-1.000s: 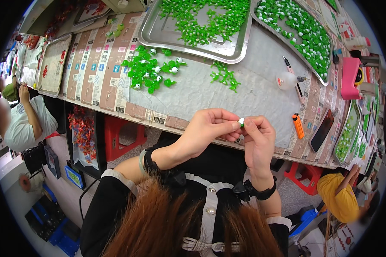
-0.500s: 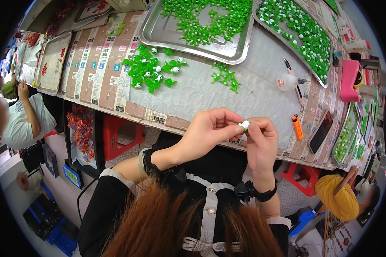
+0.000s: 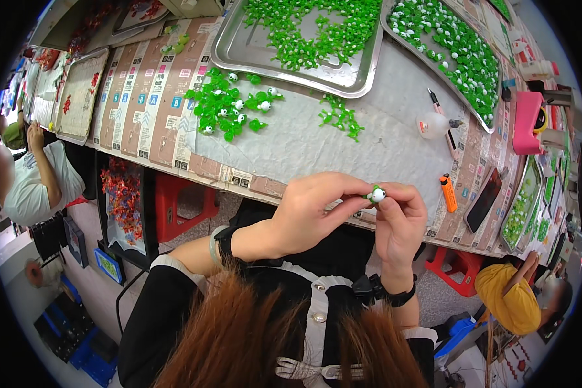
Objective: The person assembles small green plastic frog toys by hand. They pick up a green body and a white head, apply glue from a bottle to the body, and attach the head. The completed toys are placed on a metal tray on the table.
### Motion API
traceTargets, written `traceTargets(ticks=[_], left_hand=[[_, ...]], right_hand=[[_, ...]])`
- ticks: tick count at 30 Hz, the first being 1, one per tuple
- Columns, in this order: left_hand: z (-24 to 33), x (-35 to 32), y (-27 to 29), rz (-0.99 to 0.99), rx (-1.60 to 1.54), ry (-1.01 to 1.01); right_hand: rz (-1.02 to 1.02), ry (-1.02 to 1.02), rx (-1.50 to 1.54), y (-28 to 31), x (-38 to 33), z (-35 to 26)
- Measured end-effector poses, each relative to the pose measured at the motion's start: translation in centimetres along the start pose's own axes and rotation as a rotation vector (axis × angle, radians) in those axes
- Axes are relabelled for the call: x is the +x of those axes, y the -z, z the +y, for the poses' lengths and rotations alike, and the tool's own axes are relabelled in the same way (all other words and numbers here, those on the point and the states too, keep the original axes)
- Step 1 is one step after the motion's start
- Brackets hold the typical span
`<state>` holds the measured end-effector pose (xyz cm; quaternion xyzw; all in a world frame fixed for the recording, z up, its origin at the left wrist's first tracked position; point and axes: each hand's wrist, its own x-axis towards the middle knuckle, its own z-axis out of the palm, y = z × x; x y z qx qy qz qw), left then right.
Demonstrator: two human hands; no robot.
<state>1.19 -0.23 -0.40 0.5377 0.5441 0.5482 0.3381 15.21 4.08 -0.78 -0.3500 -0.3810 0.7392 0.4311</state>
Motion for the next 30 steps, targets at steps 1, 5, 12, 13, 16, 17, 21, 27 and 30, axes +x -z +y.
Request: traceTargets(ticks=[1,5,12,13,16,17,21,27,30], left_hand=[[-0.1,-0.1,-0.1,0.01,0.015,-0.019],[0.1,0.0,-0.1,0.024,0.062,-0.098],[0.0,-0.3,-0.1,0.032,0.065,-0.125],[0.0,-0.3,-0.1,0.034,0.071,-0.12],[-0.6,-0.2,-0.4,0.048,0.052,-0.118],[-0.8,-0.1,-0.4,0.054,0.039,-0.12],[-1.0,0.4,0.0,0.073,0.14,-0.325],[-0.7,-0.2,-0.4,0.125,-0.028,-0.204],[-0.9,-0.7,-1.1,0.231,-0.148,-0.153]], right_hand=[[0.006,0.007,-0.003,-0.1,-0.1,0.0],[-0.012,0.038,-0.014,-0.3,-0.2,-0.3],[-0.037,-0.005,-0.002,-0.6,-0.3,-0.7],[-0.031,0.01,-0.02,-0.5,-0.2,-0.6],[0.006,0.054,-0.098,-0.4,0.1,-0.3],[0.034,0.068,-0.142,-0.7,0.1,-0.3],[-0.001,-0.075,-0.088,-0.6,0.0,-0.7],[-0.033,0.003,-0.042,-0.7,-0.1,-0.2],[-0.011,-0.027,-0.023,-1.2,-0.3,-0.4]])
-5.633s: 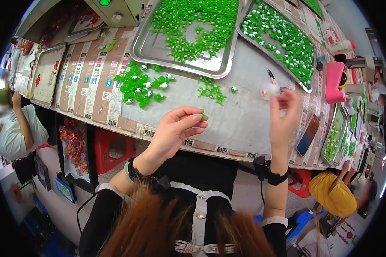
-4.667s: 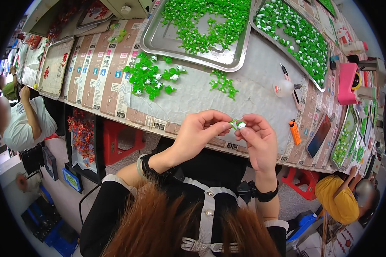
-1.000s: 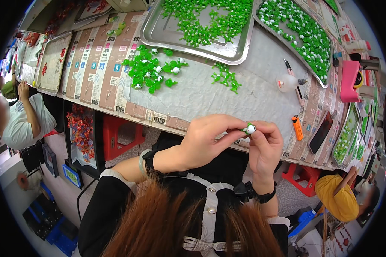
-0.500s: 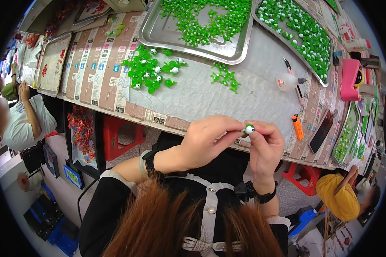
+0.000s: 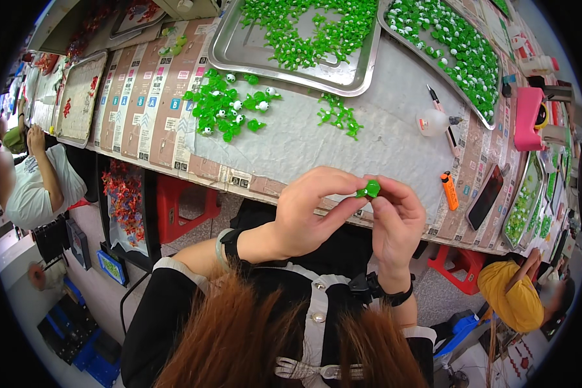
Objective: The person assembles small green plastic frog toys by hand. They pick up a green body and a white head, apply glue from a bottle to the body, and attach the head. The completed toys are placed on a metal tray on the table.
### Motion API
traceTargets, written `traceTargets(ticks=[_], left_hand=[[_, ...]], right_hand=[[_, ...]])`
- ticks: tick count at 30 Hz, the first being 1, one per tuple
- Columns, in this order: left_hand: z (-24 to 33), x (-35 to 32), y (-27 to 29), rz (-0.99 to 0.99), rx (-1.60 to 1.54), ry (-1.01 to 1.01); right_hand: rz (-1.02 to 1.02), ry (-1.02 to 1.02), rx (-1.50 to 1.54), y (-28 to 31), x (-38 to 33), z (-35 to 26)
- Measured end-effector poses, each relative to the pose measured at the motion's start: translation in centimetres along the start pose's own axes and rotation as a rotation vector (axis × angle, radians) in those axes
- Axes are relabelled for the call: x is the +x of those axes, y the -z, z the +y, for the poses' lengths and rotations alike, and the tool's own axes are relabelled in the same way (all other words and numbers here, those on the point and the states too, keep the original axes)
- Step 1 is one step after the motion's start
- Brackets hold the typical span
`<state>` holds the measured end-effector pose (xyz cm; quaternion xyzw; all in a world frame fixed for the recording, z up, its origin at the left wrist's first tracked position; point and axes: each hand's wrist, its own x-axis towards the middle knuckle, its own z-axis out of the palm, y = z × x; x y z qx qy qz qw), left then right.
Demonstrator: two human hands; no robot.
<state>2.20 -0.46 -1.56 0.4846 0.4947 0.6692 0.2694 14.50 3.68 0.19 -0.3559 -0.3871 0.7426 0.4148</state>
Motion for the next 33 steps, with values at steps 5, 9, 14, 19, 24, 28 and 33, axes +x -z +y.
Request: traceTargets(ticks=[5,9,14,19,24,28,33], left_hand=[[-0.2,0.3,0.5,-0.128,0.063,-0.123],[-0.1,0.3,0.4,-0.115,0.095,-0.149],[0.0,0.2,0.1,-0.089,0.146,-0.197],[0.0,0.5,0.9,-0.091,0.234,-0.108],[-2.9,1.9,7.0,-0.113,0.689,0.141],[-3.4,4.2,8.8,0.004,0.891,0.063],[-2.2,7.2,6.2,-0.051,0.741,0.009]], right_hand=[[-0.035,0.032,-0.053,0.2,-0.2,-0.3],[-0.042,0.058,-0.088,0.4,-0.3,-0.3],[-0.022,0.057,-0.035,0.0,-0.3,-0.2],[-0.004,-0.035,-0.098,0.1,0.0,0.1],[0.095,-0.119,-0.261,2.7,-0.4,0.1],[0.223,-0.041,-0.304,4.3,0.1,-0.8],[0.4,0.257,-0.39,7.7,2.7,-5.1]])
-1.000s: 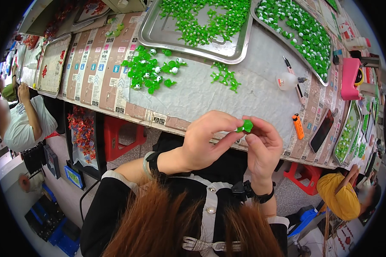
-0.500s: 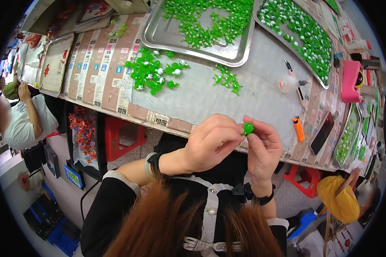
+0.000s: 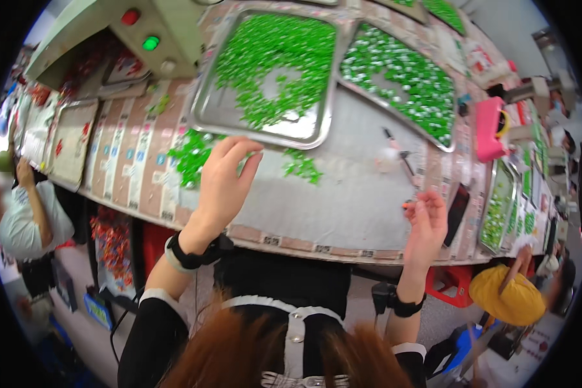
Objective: The person assembles small green plastic frog toys by hand. They pick up a green body and a white head, apply glue from a bottle to the body, and attach the head. The completed toys are placed on a metal tray on the table.
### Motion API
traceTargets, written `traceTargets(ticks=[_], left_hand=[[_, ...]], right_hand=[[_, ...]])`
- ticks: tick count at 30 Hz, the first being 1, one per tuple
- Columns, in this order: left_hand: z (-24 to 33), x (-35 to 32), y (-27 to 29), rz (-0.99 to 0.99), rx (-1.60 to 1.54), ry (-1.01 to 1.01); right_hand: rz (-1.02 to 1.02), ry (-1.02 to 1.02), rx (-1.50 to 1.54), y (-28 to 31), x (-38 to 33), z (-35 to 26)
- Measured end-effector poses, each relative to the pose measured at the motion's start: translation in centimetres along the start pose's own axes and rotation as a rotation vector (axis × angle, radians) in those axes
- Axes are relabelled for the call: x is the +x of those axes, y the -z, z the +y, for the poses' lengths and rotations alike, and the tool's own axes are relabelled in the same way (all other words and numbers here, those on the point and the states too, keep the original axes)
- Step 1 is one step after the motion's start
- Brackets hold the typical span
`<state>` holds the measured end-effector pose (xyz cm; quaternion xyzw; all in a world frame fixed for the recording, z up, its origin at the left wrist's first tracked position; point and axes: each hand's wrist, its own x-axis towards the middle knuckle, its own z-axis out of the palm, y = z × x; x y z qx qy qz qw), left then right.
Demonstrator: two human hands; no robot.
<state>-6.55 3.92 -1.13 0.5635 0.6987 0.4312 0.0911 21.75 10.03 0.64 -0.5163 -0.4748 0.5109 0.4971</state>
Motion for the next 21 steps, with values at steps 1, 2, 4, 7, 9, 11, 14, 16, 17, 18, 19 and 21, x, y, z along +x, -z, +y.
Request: traceTargets(ticks=[1,2,4,7,9,11,14,16,17,18,19,21], left_hand=[[0.6,0.2,-0.2,-0.046,-0.023,-0.014],[1.3,0.3,-0.5,-0.092,-0.044,-0.028],[2.6,0.8,-1.4,-0.179,-0.15,0.007],[4.2,2.4,-2.2,-0.31,-0.269,0.042],[4.7,4.1,-3.1,-0.354,-0.274,-0.016],[5.0,5.6,-4.0,-0.379,-0.296,-0.043],[4.8,7.1,-5.2,-0.454,-0.261,0.012],[5.0,8.0,-6.4,-0.457,-0.207,0.005],[5.2,8.6,-7.1,-0.476,-0.201,0.013],[5.3,9.1,-7.9,-0.495,-0.197,0.023],[5.4,9.7,-8.7,-0.499,-0.251,0.02],[5.7,10.7,-10.1,-0.501,-0.275,-0.022]], right_hand=[[0.042,0.064,-0.05,0.6,1.5,-0.7],[0.083,0.126,-0.1,1.3,3.1,-1.4],[0.033,0.191,-0.281,3.5,7.3,-2.1],[-0.099,0.19,-0.548,6.3,12.8,-2.1],[-0.171,0.176,-0.85,7.3,15.3,-1.5],[-0.385,0.251,-1.06,7.5,16.8,-0.4],[-0.754,0.018,-1.089,4.1,15.5,-0.3],[-0.628,0.254,-0.851,2.4,12.0,1.8],[-0.569,0.261,-0.752,1.1,10.9,3.0],[-0.51,0.267,-0.657,0.0,10.2,3.8],[-0.496,0.196,-0.694,-0.6,9.9,3.7],[-0.474,0.052,-0.752,-1.0,10.0,3.4]])
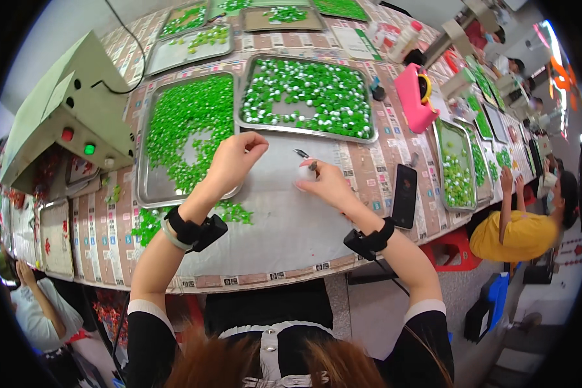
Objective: The person assembles small green plastic frog toys by hand. They pick up a green body and a white head, apply glue from a bottle to the body, and attach the head. The completed toys are placed on a metal tray on the table.
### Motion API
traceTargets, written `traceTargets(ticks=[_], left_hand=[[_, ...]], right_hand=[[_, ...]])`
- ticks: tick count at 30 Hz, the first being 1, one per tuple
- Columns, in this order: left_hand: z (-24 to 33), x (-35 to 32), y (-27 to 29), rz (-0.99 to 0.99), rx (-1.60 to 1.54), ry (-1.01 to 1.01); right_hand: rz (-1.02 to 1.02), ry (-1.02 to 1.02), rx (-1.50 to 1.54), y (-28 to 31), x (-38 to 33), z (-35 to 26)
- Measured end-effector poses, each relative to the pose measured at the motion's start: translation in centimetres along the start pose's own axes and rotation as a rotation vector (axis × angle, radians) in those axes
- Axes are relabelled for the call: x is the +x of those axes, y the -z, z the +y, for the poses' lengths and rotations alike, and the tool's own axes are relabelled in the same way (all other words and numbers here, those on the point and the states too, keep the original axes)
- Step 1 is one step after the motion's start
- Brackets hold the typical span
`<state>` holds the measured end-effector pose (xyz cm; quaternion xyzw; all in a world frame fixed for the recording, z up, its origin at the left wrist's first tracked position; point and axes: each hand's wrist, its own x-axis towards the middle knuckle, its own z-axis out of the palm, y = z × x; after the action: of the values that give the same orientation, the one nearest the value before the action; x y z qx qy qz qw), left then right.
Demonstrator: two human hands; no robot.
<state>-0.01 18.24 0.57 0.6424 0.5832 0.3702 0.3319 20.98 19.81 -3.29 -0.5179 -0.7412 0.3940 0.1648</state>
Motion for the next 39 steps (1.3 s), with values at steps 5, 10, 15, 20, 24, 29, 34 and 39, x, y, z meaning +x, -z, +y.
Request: traceTargets(ticks=[5,10,15,20,24,29,34,39], left_hand=[[-0.9,3.6,-1.2,-0.019,-0.046,0.03],[-2.3,7.4,-3.1,0.038,-0.033,-0.046],[-2.8,9.6,-3.5,-0.012,-0.011,0.046],[-6.7,14.1,-3.2,0.198,0.431,-0.033],[-5.5,16.7,-5.1,0.226,0.44,0.218],[-5.0,18.3,-7.3,0.319,0.37,0.392],[-5.4,18.7,-9.4,0.317,0.302,0.287],[-4.1,18.7,-11.9,0.368,0.114,0.242]], right_hand=[[0.313,-0.132,0.04,6.6,-0.9,4.1],[0.577,-0.179,-0.218,11.2,-0.5,9.2],[0.566,-0.192,-0.326,10.8,-3.3,7.0],[0.42,0.004,0.062,9.7,-3.6,-2.1],[0.375,0.045,-0.204,9.1,8.3,1.1],[0.389,-0.639,-0.274,9.1,16.0,4.8],[0.522,-0.534,-0.243,6.0,17.0,3.9],[0.593,-0.395,0.014,5.5,19.0,6.5]])
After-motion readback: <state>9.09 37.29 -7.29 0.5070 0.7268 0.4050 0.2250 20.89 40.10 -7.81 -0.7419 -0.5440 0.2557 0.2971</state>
